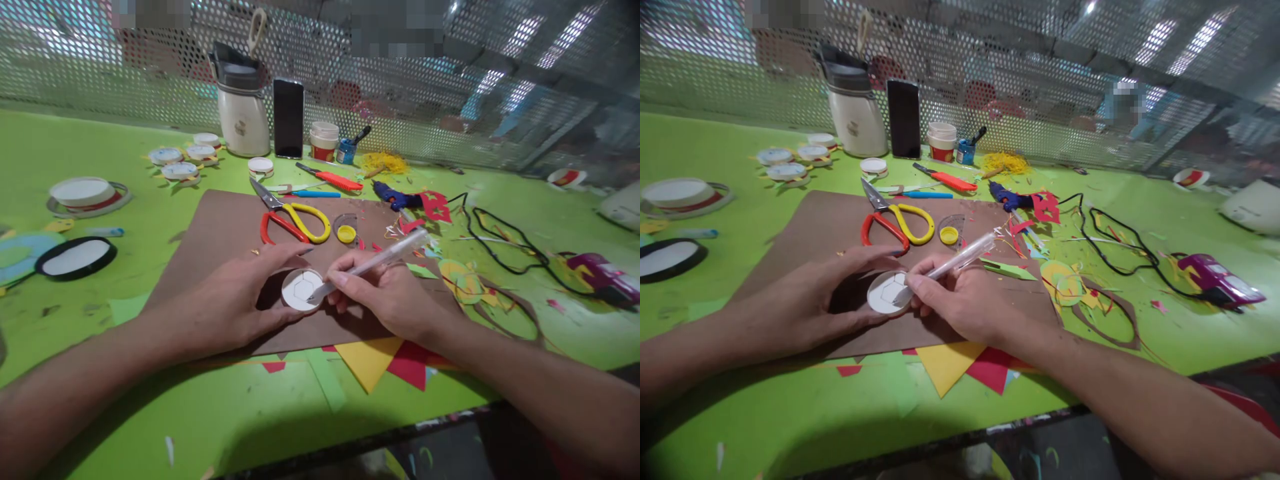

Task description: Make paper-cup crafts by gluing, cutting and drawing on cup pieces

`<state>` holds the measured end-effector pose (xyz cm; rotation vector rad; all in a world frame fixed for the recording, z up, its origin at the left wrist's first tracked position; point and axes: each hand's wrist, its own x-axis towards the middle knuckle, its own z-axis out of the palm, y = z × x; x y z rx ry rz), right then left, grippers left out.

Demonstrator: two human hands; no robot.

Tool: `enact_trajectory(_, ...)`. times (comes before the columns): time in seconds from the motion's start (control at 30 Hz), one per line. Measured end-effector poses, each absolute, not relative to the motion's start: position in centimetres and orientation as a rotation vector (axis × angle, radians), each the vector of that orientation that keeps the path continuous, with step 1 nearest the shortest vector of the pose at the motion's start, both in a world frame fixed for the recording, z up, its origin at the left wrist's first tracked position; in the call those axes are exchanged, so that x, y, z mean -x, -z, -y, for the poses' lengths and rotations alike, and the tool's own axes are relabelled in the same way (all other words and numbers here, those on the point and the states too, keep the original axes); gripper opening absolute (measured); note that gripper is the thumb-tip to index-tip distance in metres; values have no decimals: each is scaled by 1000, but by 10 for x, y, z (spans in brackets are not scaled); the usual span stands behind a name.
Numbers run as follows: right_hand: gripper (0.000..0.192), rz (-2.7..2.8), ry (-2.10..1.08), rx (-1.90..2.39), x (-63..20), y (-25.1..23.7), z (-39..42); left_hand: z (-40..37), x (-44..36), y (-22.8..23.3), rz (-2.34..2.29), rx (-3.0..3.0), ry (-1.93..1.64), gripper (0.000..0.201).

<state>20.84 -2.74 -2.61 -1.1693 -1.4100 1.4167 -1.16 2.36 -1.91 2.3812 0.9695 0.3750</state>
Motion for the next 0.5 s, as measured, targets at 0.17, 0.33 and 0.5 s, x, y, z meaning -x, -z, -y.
enact_trajectory(0.17, 14, 1434, -1420, 1168, -209, 27, 27, -24, 13, 20, -967, -2384, -366, 63)
enact_trajectory(0.33, 15, 1449, -1400, 1166, -209, 28, 26, -25, 14, 24, -958, -2398, -383, 66)
enact_trajectory(0.5, 13, 1464, -1405, 1164, -209, 28, 27, -24, 14, 24, -961, -2384, -379, 64)
